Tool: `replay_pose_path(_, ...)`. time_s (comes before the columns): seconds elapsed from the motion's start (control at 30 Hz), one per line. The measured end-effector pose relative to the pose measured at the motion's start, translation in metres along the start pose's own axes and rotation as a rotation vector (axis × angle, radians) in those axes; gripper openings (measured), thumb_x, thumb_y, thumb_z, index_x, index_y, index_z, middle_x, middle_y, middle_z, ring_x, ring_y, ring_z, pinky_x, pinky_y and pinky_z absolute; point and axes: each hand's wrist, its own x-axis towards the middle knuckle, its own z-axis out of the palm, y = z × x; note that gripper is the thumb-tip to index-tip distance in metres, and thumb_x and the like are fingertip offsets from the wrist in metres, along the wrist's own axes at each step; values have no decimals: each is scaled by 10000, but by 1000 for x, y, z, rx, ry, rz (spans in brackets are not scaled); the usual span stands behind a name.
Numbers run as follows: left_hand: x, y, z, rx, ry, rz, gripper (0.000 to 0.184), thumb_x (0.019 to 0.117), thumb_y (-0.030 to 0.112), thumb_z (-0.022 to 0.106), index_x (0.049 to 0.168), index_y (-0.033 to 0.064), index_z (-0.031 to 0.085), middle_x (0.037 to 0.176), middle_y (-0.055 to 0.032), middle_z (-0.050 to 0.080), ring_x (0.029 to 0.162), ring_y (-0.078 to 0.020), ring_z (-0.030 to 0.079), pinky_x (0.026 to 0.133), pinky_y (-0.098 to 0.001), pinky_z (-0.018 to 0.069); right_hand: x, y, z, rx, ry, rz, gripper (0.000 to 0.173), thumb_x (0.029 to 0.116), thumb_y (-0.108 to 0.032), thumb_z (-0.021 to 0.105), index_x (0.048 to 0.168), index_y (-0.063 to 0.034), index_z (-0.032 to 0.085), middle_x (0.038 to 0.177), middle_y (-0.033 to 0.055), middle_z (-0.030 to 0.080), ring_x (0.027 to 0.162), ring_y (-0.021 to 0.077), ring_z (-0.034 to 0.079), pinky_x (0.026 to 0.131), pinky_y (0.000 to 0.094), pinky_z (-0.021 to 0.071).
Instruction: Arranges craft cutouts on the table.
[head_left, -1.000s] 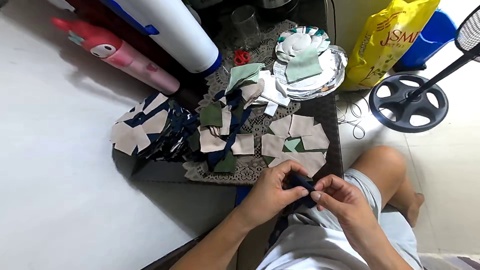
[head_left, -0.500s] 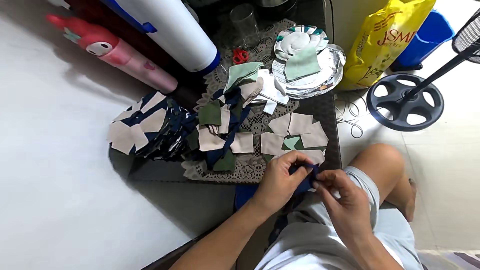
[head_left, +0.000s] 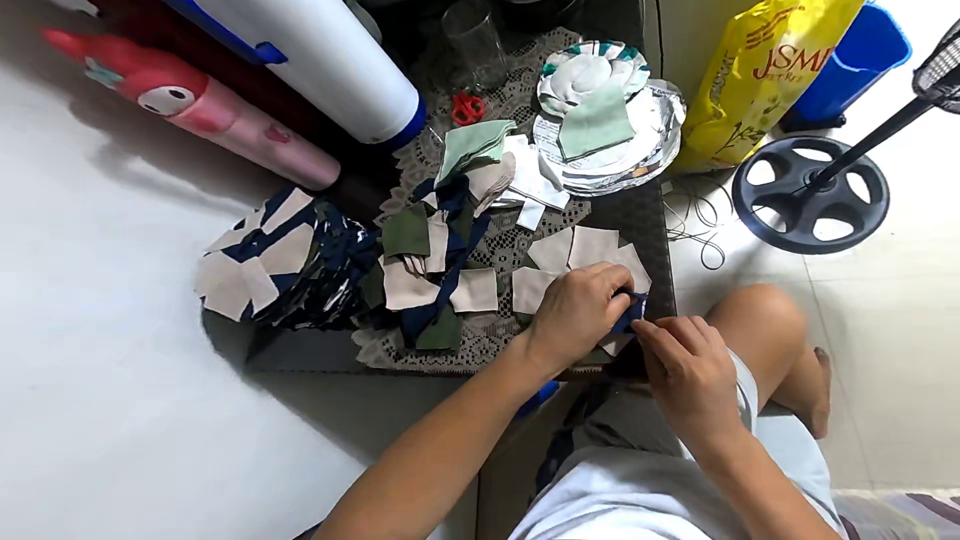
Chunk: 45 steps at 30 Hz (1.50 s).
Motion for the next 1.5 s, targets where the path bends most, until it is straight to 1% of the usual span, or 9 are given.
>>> replay_pose_path(0.2,5,-3,-3,-6,-49,8,86,930,140,699,921,77,758,846,-42,718,753,-138,687,673,-347,568,-10,4,-4,-4,23,22,202,964,-136,588,969,-111,788,885,107,710,838,265,653,717,371,504)
replay_pose_path(0.4,9,-9,-3,-32,-77,84,87,925,133,701,925,69,759,850,-41,722,757,-130,689,688,-337,576,-12,5,-4,58,43,63,197,957,-111,590,983,-94,785,918,119,707,870,252,653,760,351,518)
replay_pose_path(0.67,10,-7,0,50,-70,124,90,922,143,705,900,63,740,804,-48,687,709,-155,673,628,-347,564,-5,1,-3,-81,-33,13,273,948,-114,570,1089,-149,802,898,130,695,818,303,645,661,404,483)
replay_pose_path(0.97,10,-6,-2,45,-69,127,105,921,154,710,887,58,737,799,-54,687,716,-164,679,630,-355,564,-5,0,-4,-78,-37,21,282,940,-113,559,1079,-139,803,930,133,706,836,300,649,684,400,498)
replay_pose_path(1.1,2,-6,-27,-79,6,34,97,929,151,701,899,76,755,823,-23,707,758,-92,679,686,-284,570,-5,-1,-8,14,6,21,278,988,-154,558,1171,-103,760,961,144,694,871,270,647,732,377,508)
replay_pose_path(1.2,-10,-27,-61,-53,85,-99,91,917,165,731,896,80,755,837,-15,712,751,-69,663,697,-266,564,-3,-3,-8,42,20,-30,263,990,-160,556,1160,-125,754,950,124,687,877,243,637,743,352,492)
replay_pose_path(1.37,-33,-76,-108,65,138,-367,106,929,163,760,933,58,748,851,-76,722,785,-175,686,749,-412,572,3,-8,4,85,-3,-156,264,996,-153,530,1160,-156,738,950,106,676,878,234,625,741,336,482)
replay_pose_path(1.43,-36,-89,-120,113,158,-402,109,944,151,742,949,42,746,855,-104,720,775,-211,679,740,-441,564,4,-8,8,116,-25,-184,272,998,-155,522,1169,-152,734,955,105,672,874,234,618,743,332,484)
replay_pose_path(1.5,-35,-97,-131,213,171,-379,108,953,131,723,978,27,739,917,-132,727,835,-258,700,781,-477,575,5,-7,13,141,-35,-189,268,999,-156,522,1170,-146,728,955,108,663,873,225,617,748,315,492)
